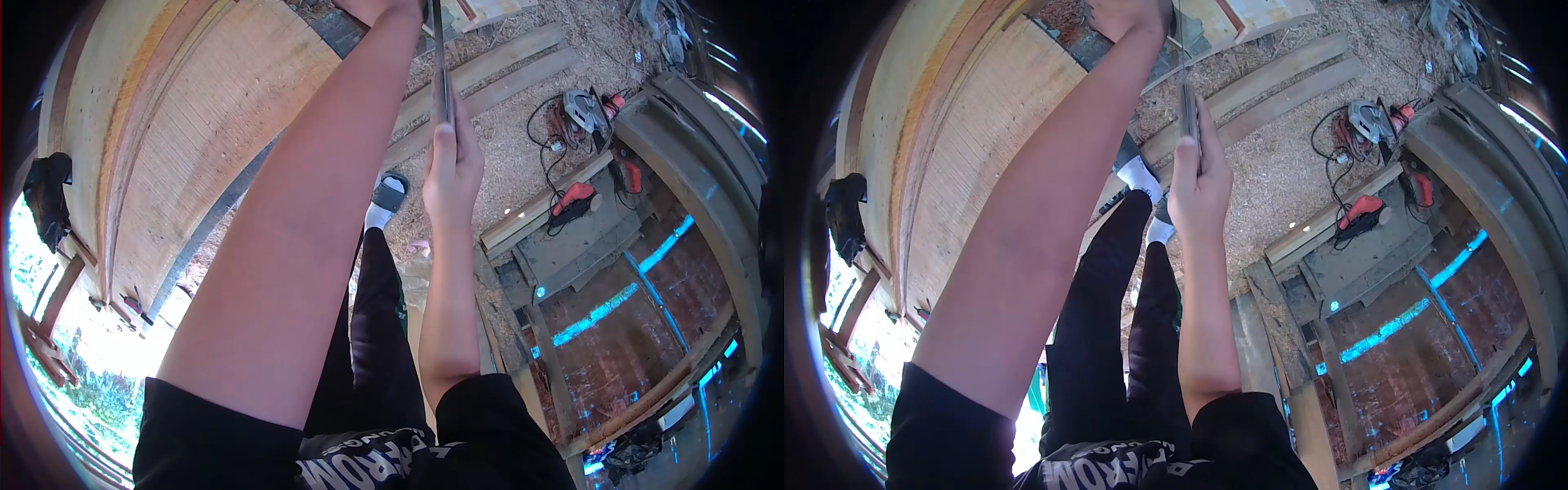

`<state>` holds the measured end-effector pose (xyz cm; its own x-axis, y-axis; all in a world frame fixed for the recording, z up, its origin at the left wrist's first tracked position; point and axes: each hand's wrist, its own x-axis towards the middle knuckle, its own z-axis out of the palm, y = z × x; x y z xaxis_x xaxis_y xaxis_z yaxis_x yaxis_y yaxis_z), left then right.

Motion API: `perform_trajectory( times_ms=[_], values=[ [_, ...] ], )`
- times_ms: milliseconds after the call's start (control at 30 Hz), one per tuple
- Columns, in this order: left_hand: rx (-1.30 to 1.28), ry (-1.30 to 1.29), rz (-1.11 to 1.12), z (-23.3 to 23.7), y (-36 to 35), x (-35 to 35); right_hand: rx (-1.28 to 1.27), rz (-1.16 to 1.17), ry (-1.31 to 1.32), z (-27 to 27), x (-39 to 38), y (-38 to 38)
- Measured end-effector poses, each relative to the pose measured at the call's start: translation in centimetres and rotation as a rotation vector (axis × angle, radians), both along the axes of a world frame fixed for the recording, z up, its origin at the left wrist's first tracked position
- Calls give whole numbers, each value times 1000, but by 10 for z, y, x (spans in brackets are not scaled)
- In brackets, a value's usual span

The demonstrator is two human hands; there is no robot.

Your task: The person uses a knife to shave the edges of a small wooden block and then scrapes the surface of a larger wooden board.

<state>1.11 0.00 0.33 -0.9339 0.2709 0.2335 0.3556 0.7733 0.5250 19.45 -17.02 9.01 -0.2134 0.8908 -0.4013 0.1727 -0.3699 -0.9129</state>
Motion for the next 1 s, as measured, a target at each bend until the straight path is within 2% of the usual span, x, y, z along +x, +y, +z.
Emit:
perform_trajectory(
  times_ms=[133,200,300,500,567,667,833,900,933,1000],
  values=[
    [-28,-61,-1,3,0,1,18,4,0,-1,-2,-2],
    [-18,-47,-9,4,0,-1,-131,-58,13,3,0,-12],
    [-23,-21,-14,3,0,1,-29,-17,-31,-4,3,-11],
    [-35,-35,-6,-1,5,-2,-35,-36,18,-7,10,-21],
    [-31,67,40,-8,4,-1,-44,-35,20,-7,9,-22],
    [-77,-52,-22,2,1,-2,-84,-53,48,3,4,-10],
    [-46,19,16,0,3,0,-84,-31,50,20,2,-12],
    [-17,64,29,1,2,0,-287,-55,32,36,-1,-11],
    [-27,16,20,3,2,0,-288,-58,33,34,-2,-9],
    [-38,-35,5,6,1,1,-115,-10,-42,26,-4,-5]
  ],
)
